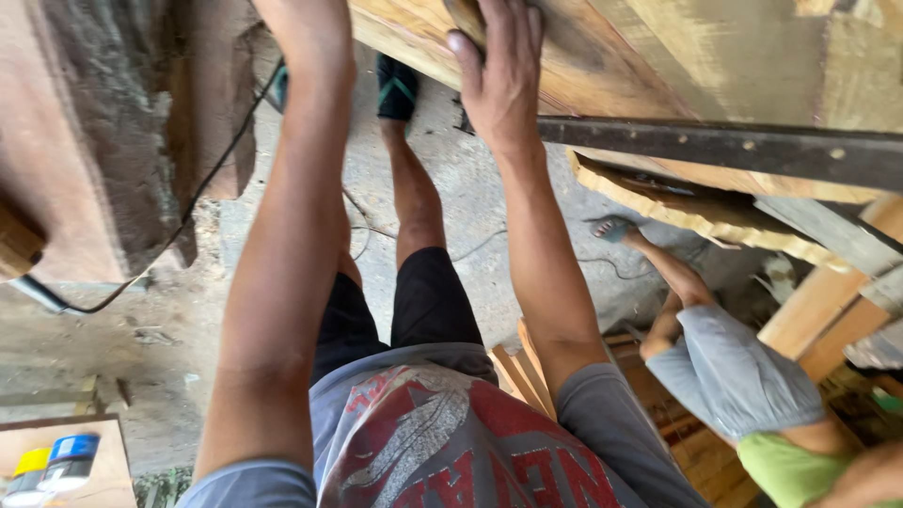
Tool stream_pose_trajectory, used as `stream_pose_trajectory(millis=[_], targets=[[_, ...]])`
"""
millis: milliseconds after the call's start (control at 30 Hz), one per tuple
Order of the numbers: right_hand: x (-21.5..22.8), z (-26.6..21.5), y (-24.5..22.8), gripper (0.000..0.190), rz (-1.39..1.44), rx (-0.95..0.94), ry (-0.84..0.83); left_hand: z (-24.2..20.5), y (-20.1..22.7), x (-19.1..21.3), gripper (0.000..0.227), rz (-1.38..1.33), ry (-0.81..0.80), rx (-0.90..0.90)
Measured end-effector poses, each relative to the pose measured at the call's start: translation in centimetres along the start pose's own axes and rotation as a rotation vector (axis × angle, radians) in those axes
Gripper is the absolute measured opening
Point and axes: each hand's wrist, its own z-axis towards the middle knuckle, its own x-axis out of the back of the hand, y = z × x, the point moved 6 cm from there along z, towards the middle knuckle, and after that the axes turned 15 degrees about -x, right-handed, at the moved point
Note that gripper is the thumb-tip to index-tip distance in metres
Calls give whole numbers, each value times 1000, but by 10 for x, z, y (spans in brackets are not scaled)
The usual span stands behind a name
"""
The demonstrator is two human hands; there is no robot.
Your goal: The person kneels beside a large plank of wood and uses a chisel and hammer to carve and shape the surface. They repeatedly strike the chisel to remove wood chips and refine the plank's edge.
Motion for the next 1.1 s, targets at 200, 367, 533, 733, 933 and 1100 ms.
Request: stream_pose_trajectory(millis=[200, 367, 533, 733, 933, 1100], targets=[[2, 6, -5, 52, 36, 7, 1, -1, 3, -3, 12, 3, -34, -15], [15, 8, -19, 50, 41, 11, -27, 5, 19, -12, 12, -74, -128, -21], [23, 14, -24, 49, 58, 30, -45, 10, 63, 4, 15, -337, -351, -163], [19, 12, -22, 47, 59, 49, -23, -32, 84, 8, 11, 280, -1116, -413], [14, 8, -11, 42, 70, 49, 1, -27, 88, 24, 7, 432, -269, -902], [24, 1, 2, 39, 283, -71, -100, -29, 84, -8, 16, 591, -316, -951]])
